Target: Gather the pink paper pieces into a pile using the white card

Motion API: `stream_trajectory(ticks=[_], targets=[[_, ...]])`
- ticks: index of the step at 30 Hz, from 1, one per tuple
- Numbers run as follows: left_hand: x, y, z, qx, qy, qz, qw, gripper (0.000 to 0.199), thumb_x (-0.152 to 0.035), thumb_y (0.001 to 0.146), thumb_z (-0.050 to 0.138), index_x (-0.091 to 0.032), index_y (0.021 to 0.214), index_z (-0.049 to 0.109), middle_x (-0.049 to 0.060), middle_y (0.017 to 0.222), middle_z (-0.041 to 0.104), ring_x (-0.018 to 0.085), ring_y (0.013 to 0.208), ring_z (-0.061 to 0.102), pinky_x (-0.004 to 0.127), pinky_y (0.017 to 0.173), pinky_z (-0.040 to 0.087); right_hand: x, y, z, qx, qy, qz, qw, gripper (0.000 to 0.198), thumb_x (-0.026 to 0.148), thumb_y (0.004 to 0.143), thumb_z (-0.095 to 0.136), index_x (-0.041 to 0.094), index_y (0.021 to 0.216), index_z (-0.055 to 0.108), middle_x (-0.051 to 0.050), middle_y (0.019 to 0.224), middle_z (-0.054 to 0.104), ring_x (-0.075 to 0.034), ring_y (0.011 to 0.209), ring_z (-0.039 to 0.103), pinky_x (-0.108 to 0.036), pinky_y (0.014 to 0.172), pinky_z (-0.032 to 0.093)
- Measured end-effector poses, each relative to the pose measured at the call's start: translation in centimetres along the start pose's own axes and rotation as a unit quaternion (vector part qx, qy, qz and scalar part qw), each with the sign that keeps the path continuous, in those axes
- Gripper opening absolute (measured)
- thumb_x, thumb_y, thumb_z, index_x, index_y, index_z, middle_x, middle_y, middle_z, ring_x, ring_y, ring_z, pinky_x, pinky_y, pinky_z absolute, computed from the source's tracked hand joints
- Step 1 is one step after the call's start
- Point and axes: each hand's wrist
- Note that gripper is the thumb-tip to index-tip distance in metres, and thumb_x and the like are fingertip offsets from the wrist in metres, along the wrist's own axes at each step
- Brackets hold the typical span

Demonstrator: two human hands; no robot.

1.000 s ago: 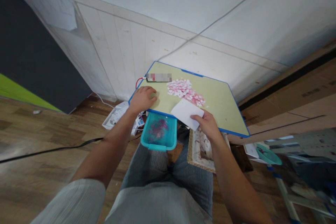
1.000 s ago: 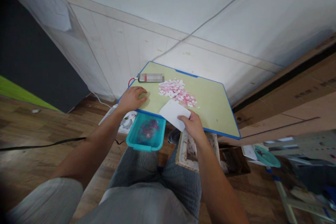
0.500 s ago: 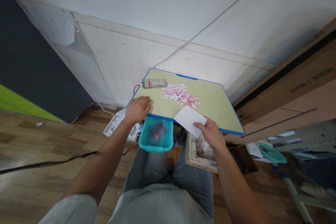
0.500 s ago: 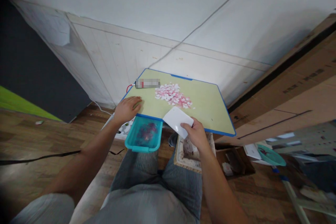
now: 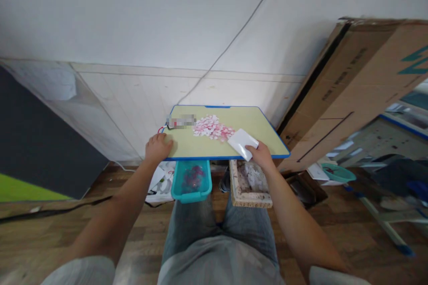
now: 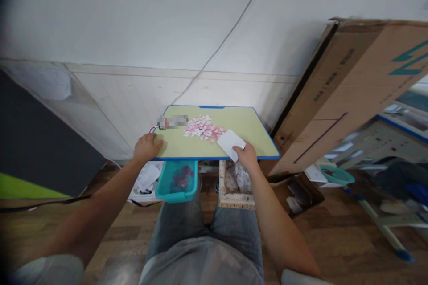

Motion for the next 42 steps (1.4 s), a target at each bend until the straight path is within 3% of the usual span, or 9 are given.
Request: stream_trajectory(ticks=[6,10,15,25,31,42], targets=[[-1.2,0.2,0.4,-0.007,0.014,-0.012,1.0,0.052,-0.044,0.096,0.037,-0.017,0.137,0.055,0.019,0.148,0.051,0.038,0.134,0.044,0.06,0.106,0.037,0.3,0.4,2.5,0.008,-0.037,-0.015,0.999,0.027,0.028,0.072,0.07,0.02,0.097,0.075,-0.006,0.087,0.078,-0.026,0.087,0.071,-0.038,0.079,0.058],[-2.0,0.2,0.4,-0.017,0.001,-0.021,1.0,0.053,-0.041,0.096,0.035,-0.011,0.133,0.057,0.023,0.141,0.055,0.037,0.13,0.047,0.054,0.103,0.041,-0.5,1.1,3.2,0.015,-0.062,-0.021,0.998,0.028,0.029,0.073,0.069,0.018,0.098,0.074,-0.007,0.09,0.078,-0.024,0.085,0.071,-0.036,0.08,0.056],[-2.3,0.0,-0.1,-0.01,-0.02,-0.045,0.999,0.052,-0.042,0.095,0.037,-0.014,0.133,0.058,0.021,0.139,0.057,0.034,0.128,0.049,0.049,0.102,0.043,-1.4,1.4,3.3,0.02,-0.079,-0.024,0.996,0.037,0.034,0.073,0.067,0.015,0.105,0.073,-0.007,0.095,0.078,-0.022,0.085,0.069,-0.035,0.082,0.054],[-3.0,-0.5,-1.1,-0.014,-0.018,-0.061,0.998,0.048,-0.043,0.095,0.039,-0.015,0.126,0.061,0.02,0.138,0.059,0.034,0.128,0.05,0.047,0.099,0.045,-1.6,0.3,4.3,0.049,-0.065,-0.034,0.996,0.039,0.038,0.071,0.067,0.015,0.102,0.074,-0.007,0.09,0.077,-0.025,0.082,0.068,-0.038,0.079,0.054],[-2.8,-0.3,-0.6,-0.021,-0.026,-0.06,0.998,0.046,-0.043,0.095,0.04,-0.014,0.124,0.061,0.02,0.134,0.061,0.035,0.126,0.051,0.047,0.097,0.045,-1.3,-0.3,4.7,0.03,-0.06,-0.035,0.997,0.04,0.038,0.071,0.066,0.016,0.104,0.073,-0.008,0.097,0.077,-0.025,0.088,0.068,-0.038,0.084,0.053],[-2.7,-0.4,-0.6,-0.004,-0.054,-0.074,0.996,0.05,-0.044,0.096,0.039,-0.014,0.133,0.056,0.02,0.137,0.058,0.033,0.123,0.053,0.046,0.099,0.044,-1.5,-1.1,5.9,0.031,-0.06,-0.038,0.997,0.047,0.044,0.072,0.066,0.014,0.108,0.072,-0.01,0.099,0.077,-0.026,0.087,0.068,-0.037,0.081,0.052]])
Point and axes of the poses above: each hand's wrist, its own y-axis towards the middle knuckle, its own z-axis out of the palm, x = y × z
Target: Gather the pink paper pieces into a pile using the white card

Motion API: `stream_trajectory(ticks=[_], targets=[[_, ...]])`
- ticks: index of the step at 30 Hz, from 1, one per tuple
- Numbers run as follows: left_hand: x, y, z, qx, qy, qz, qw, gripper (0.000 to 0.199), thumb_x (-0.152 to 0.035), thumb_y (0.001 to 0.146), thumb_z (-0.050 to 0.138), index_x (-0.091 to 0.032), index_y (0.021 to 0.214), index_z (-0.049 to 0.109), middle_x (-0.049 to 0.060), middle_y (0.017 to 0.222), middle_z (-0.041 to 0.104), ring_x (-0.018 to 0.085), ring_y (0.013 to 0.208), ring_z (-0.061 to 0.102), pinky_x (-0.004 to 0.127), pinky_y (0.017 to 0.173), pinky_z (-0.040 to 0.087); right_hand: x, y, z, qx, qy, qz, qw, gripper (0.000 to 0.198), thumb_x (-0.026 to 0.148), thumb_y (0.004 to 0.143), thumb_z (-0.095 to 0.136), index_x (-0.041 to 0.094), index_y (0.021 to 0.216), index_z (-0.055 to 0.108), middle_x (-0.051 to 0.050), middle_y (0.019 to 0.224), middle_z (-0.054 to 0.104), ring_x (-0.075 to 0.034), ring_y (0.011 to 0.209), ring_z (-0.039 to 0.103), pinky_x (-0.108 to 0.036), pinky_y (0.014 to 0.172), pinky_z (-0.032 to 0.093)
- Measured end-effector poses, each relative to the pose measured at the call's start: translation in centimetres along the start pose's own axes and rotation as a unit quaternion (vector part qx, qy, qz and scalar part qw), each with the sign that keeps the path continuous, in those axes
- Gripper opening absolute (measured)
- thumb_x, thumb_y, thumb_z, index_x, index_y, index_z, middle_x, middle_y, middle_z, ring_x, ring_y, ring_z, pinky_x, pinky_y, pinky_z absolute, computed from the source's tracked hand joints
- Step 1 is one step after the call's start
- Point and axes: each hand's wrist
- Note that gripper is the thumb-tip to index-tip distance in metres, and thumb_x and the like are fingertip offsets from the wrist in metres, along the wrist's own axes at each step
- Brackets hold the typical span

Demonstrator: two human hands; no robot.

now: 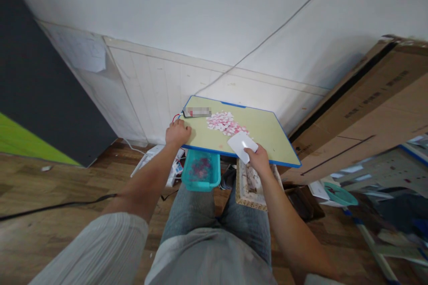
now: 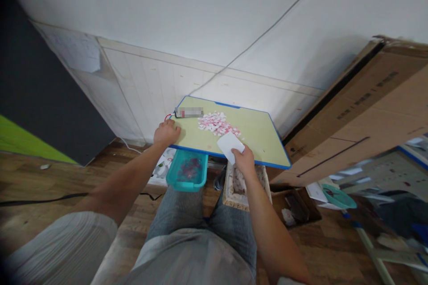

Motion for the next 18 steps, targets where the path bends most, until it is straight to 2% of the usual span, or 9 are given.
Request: stream_trajectory(ticks=[4,8,13,18], targets=[[0.0,0.0,0.0,0.001,-0.011,0.001,1.0,0.051,-0.044,0.095,0.039,-0.015,0.134,0.056,0.02,0.139,0.057,0.034,0.124,0.052,0.048,0.098,0.045,0.8,-0.8,0.9,0.036,-0.005,-0.005,0.999,0.046,0.044,0.072,0.066,0.014,0.106,0.072,-0.009,0.099,0.077,-0.026,0.087,0.069,-0.037,0.08,0.053],[0.0,0.0,0.0,-0.002,-0.01,-0.007,1.0,0.05,-0.044,0.095,0.04,-0.016,0.133,0.057,0.02,0.138,0.058,0.034,0.123,0.052,0.048,0.097,0.046,2.0,-1.5,1.6,0.081,0.052,-0.003,0.995,0.041,0.042,0.07,0.067,0.017,0.103,0.074,-0.006,0.092,0.078,-0.027,0.084,0.069,-0.038,0.078,0.054],[0.2,0.2,0.3,-0.002,-0.014,-0.002,1.0,0.049,-0.044,0.095,0.039,-0.017,0.131,0.058,0.019,0.136,0.059,0.034,0.122,0.053,0.047,0.095,0.046,2.2,-0.5,-0.4,0.023,0.086,0.013,0.996,0.041,0.04,0.07,0.068,0.018,0.103,0.075,-0.006,0.086,0.078,-0.03,0.085,0.07,-0.04,0.074,0.056],[0.4,0.4,0.6,-0.004,-0.013,-0.005,1.0,0.051,-0.045,0.095,0.039,-0.016,0.134,0.056,0.019,0.138,0.058,0.035,0.122,0.052,0.048,0.098,0.046,0.6,1.3,-2.6,-0.043,0.046,0.009,0.998,0.039,0.041,0.071,0.067,0.018,0.102,0.075,-0.009,0.092,0.079,-0.031,0.088,0.07,-0.04,0.076,0.056]])
Point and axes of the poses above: each hand's wrist, its own y-axis towards the middle knuckle, its own z-axis out of the palm, x = y × z
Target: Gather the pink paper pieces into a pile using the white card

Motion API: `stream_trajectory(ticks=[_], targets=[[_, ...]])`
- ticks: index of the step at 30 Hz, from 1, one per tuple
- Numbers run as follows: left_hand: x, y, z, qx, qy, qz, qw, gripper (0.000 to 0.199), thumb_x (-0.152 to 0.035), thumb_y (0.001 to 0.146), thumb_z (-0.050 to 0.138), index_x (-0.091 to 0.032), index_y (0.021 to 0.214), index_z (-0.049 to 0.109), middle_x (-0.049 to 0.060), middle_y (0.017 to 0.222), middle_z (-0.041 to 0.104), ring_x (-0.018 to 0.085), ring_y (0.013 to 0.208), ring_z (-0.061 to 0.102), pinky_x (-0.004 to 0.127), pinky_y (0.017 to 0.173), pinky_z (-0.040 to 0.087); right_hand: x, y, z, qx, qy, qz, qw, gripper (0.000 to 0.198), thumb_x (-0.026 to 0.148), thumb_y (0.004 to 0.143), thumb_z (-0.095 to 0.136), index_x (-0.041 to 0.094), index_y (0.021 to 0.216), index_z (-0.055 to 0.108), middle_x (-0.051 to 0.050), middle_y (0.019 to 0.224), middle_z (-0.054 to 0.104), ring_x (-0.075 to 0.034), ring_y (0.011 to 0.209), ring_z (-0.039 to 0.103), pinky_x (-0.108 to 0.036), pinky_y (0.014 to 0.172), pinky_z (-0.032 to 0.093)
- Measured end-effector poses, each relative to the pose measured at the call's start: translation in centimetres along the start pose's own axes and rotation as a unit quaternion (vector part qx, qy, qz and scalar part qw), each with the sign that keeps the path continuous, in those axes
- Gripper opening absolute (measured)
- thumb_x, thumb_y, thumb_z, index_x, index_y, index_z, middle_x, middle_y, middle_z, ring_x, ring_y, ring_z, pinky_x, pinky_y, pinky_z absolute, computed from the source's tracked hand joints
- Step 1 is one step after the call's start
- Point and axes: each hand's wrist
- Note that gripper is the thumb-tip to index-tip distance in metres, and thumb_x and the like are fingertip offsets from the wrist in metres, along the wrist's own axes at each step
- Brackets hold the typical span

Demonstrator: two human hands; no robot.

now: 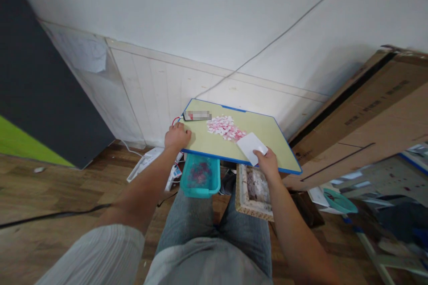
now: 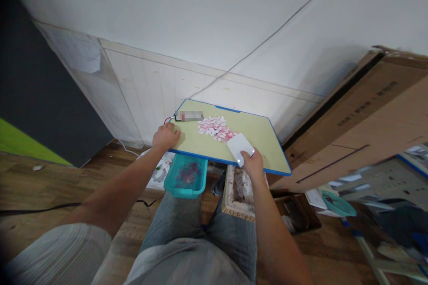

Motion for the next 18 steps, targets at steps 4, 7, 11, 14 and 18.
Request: stream_trajectory(ticks=[4,7,11,14,18], targets=[[0.0,0.0,0.0,0.001,0.0,0.001,1.0,0.051,-0.046,0.095,0.039,-0.017,0.134,0.056,0.02,0.138,0.058,0.036,0.123,0.052,0.049,0.096,0.046,-1.3,1.1,0.3,-0.015,-0.061,-0.017,0.998,0.044,0.046,0.074,0.064,0.016,0.106,0.073,-0.01,0.098,0.078,-0.029,0.089,0.069,-0.04,0.081,0.054],[-0.1,-0.1,-0.1,-0.002,0.004,0.005,1.0,0.051,-0.046,0.095,0.039,-0.017,0.134,0.056,0.02,0.138,0.058,0.036,0.123,0.051,0.05,0.095,0.047,-1.6,1.6,1.0,-0.007,-0.097,-0.034,0.995,0.047,0.047,0.077,0.061,0.016,0.111,0.072,-0.01,0.101,0.077,-0.027,0.089,0.069,-0.04,0.084,0.053],[-0.2,-0.1,-0.2,-0.004,0.013,0.005,1.0,0.05,-0.046,0.096,0.039,-0.017,0.132,0.057,0.019,0.136,0.059,0.035,0.122,0.052,0.049,0.093,0.048,-1.8,2.0,1.3,-0.004,-0.132,-0.048,0.99,0.047,0.047,0.079,0.06,0.016,0.112,0.071,-0.012,0.105,0.076,-0.027,0.092,0.068,-0.039,0.087,0.051],[-0.1,-0.1,-0.2,-0.004,0.012,0.008,1.0,0.05,-0.047,0.096,0.039,-0.017,0.132,0.057,0.018,0.137,0.059,0.035,0.122,0.052,0.048,0.093,0.048,-2.1,2.1,0.9,-0.01,-0.148,-0.051,0.988,0.046,0.048,0.08,0.059,0.016,0.111,0.071,-0.012,0.105,0.076,-0.027,0.091,0.068,-0.04,0.087,0.051],[-0.2,-0.1,-0.2,0.002,0.013,0.003,1.0,0.049,-0.047,0.096,0.04,-0.017,0.131,0.057,0.019,0.137,0.058,0.035,0.123,0.051,0.049,0.093,0.048,-2.5,2.2,0.6,-0.012,-0.142,-0.05,0.988,0.047,0.048,0.081,0.059,0.016,0.112,0.07,-0.012,0.107,0.076,-0.027,0.092,0.067,-0.039,0.087,0.051]])
Point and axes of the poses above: each hand's wrist, its own y-axis towards the middle knuckle, its own z-axis out of the palm, x = y × z
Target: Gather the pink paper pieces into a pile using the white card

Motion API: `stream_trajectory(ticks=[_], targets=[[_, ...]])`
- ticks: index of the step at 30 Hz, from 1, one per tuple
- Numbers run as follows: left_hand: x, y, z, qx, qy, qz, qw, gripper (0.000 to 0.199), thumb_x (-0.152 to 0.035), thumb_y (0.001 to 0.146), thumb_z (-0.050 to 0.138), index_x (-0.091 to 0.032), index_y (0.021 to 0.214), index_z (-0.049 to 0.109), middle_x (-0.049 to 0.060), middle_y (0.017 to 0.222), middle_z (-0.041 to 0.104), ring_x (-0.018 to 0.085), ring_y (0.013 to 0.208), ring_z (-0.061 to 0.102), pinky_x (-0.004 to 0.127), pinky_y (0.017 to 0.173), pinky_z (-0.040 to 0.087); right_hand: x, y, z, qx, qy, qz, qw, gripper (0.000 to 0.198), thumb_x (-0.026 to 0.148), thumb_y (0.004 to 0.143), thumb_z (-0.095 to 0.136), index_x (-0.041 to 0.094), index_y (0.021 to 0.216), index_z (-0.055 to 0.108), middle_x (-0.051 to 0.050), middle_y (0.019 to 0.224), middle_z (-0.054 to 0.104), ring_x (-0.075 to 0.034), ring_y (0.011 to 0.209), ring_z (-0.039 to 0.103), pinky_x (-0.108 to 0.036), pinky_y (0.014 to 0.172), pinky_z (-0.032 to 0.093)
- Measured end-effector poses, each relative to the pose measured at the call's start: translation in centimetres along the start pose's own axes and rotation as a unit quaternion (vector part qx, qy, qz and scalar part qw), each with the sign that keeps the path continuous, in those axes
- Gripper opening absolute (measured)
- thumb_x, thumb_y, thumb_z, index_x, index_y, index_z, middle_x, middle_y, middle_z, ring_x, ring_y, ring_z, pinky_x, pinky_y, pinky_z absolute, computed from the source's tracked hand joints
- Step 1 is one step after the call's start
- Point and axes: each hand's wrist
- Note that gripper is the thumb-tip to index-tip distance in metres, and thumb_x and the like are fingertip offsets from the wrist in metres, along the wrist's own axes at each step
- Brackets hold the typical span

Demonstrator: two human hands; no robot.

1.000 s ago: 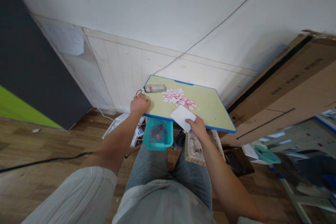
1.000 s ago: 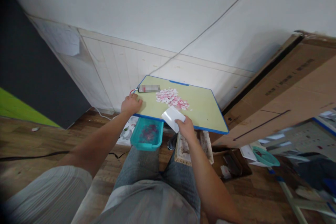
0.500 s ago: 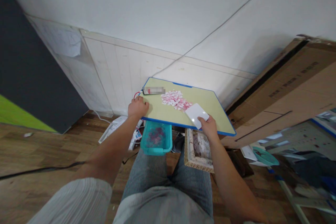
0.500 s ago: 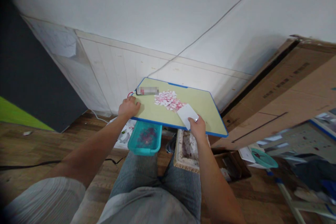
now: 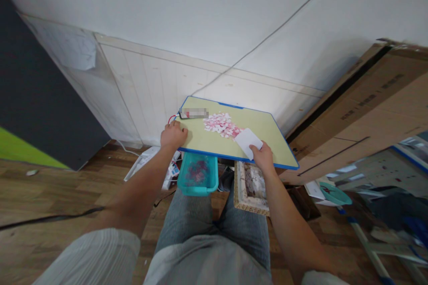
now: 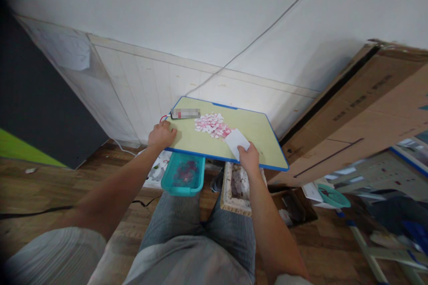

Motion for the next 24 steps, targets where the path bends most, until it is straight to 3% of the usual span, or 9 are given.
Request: stream_trajectory(ticks=[11,24], targets=[[-0.1,-0.1,-0.1,-0.002,0.014,0.004,1.0,0.05,-0.047,0.096,0.037,-0.017,0.132,0.057,0.017,0.138,0.058,0.034,0.123,0.051,0.047,0.094,0.048,0.7,0.3,1.4,0.061,0.056,-0.046,0.995,0.032,0.043,0.077,0.064,0.02,0.099,0.07,-0.006,0.092,0.076,-0.025,0.08,0.066,-0.037,0.075,0.053],[-0.6,-0.3,-0.8,0.008,0.017,-0.009,1.0,0.051,-0.045,0.096,0.037,-0.018,0.135,0.057,0.017,0.14,0.057,0.034,0.125,0.051,0.046,0.095,0.048,1.7,2.0,2.5,0.011,-0.023,-0.054,0.998,0.037,0.044,0.081,0.059,0.019,0.106,0.069,-0.01,0.097,0.075,-0.027,0.085,0.066,-0.039,0.08,0.051]])
Point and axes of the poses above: each hand's wrist, its own y-axis towards the middle knuckle, its own z-axis out of the palm, x = y × z
